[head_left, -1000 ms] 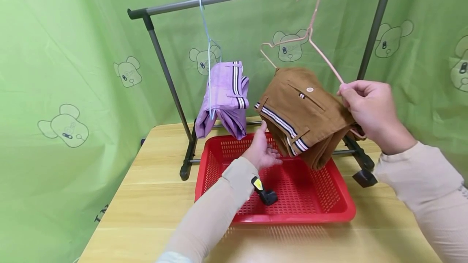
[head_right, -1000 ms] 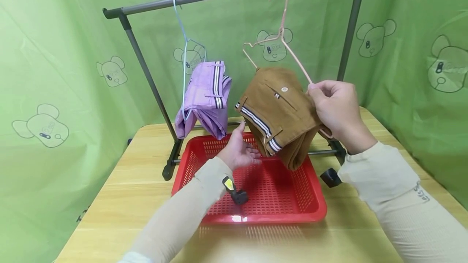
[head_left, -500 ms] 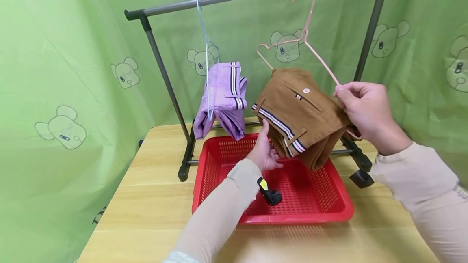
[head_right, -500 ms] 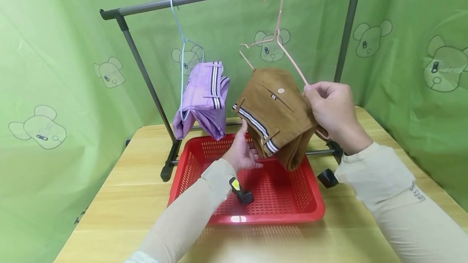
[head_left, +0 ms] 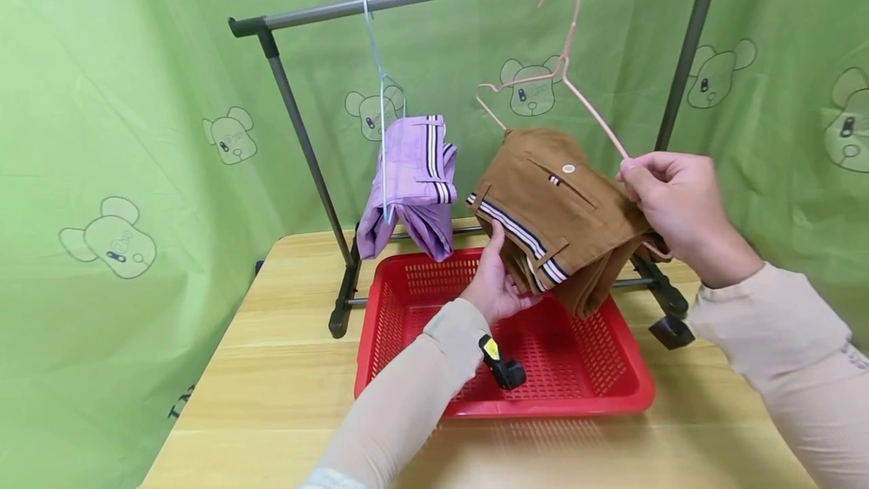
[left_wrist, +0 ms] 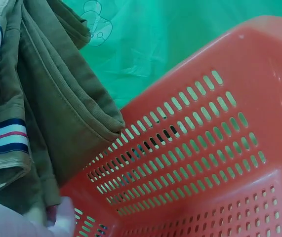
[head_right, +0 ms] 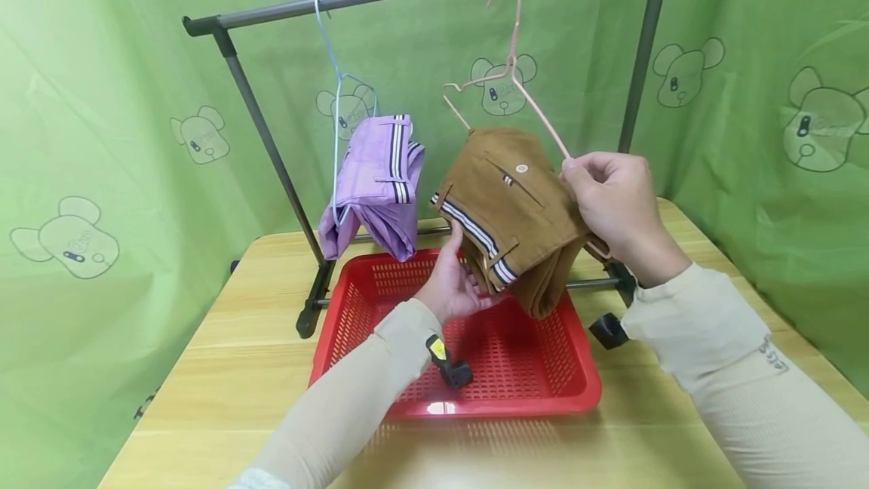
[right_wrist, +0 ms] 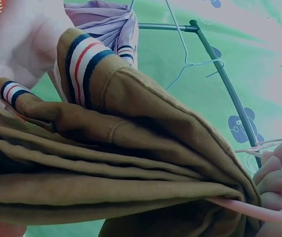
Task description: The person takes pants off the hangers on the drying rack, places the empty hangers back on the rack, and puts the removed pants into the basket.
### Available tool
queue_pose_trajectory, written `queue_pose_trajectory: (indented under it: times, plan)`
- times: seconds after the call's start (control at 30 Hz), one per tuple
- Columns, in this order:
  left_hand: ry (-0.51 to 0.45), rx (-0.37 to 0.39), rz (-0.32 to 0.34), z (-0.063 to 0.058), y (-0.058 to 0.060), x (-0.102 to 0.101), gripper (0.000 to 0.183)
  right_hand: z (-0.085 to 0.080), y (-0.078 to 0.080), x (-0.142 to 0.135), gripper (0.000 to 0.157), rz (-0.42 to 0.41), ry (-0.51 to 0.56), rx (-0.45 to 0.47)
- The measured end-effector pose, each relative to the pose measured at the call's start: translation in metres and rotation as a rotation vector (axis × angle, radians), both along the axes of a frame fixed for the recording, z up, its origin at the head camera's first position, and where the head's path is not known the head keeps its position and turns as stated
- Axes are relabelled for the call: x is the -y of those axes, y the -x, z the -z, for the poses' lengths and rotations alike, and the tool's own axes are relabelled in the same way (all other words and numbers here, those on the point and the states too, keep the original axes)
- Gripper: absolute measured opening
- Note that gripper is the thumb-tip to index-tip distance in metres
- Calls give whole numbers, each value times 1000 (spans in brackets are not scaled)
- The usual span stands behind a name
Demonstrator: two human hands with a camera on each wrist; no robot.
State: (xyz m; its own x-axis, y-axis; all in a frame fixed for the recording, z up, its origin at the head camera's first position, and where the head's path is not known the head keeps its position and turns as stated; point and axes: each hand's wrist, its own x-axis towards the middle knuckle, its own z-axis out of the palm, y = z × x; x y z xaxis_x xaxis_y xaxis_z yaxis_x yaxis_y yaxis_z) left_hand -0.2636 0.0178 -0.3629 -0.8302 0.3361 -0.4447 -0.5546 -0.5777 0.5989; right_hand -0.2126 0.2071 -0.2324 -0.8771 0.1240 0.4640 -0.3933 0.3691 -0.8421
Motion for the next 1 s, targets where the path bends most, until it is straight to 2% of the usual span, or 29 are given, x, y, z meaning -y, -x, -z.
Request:
queue_pose_trajectory:
  times: [0.2, 0.47, 0.67, 1.0]
  plan:
    - [-4, 8, 0, -3, 2, 1, 76, -1, 0, -2, 28, 12, -13, 8]
    - [44, 63, -1, -4, 2, -1, 84, -1, -2, -1, 30, -3, -5, 19]
    - [11, 44, 25, -3, -1, -5, 99, 0, -3, 0, 30, -12, -17, 23]
    - [46, 55, -2, -8, -4, -9, 88, -2, -4, 1, 30, -13, -27, 25]
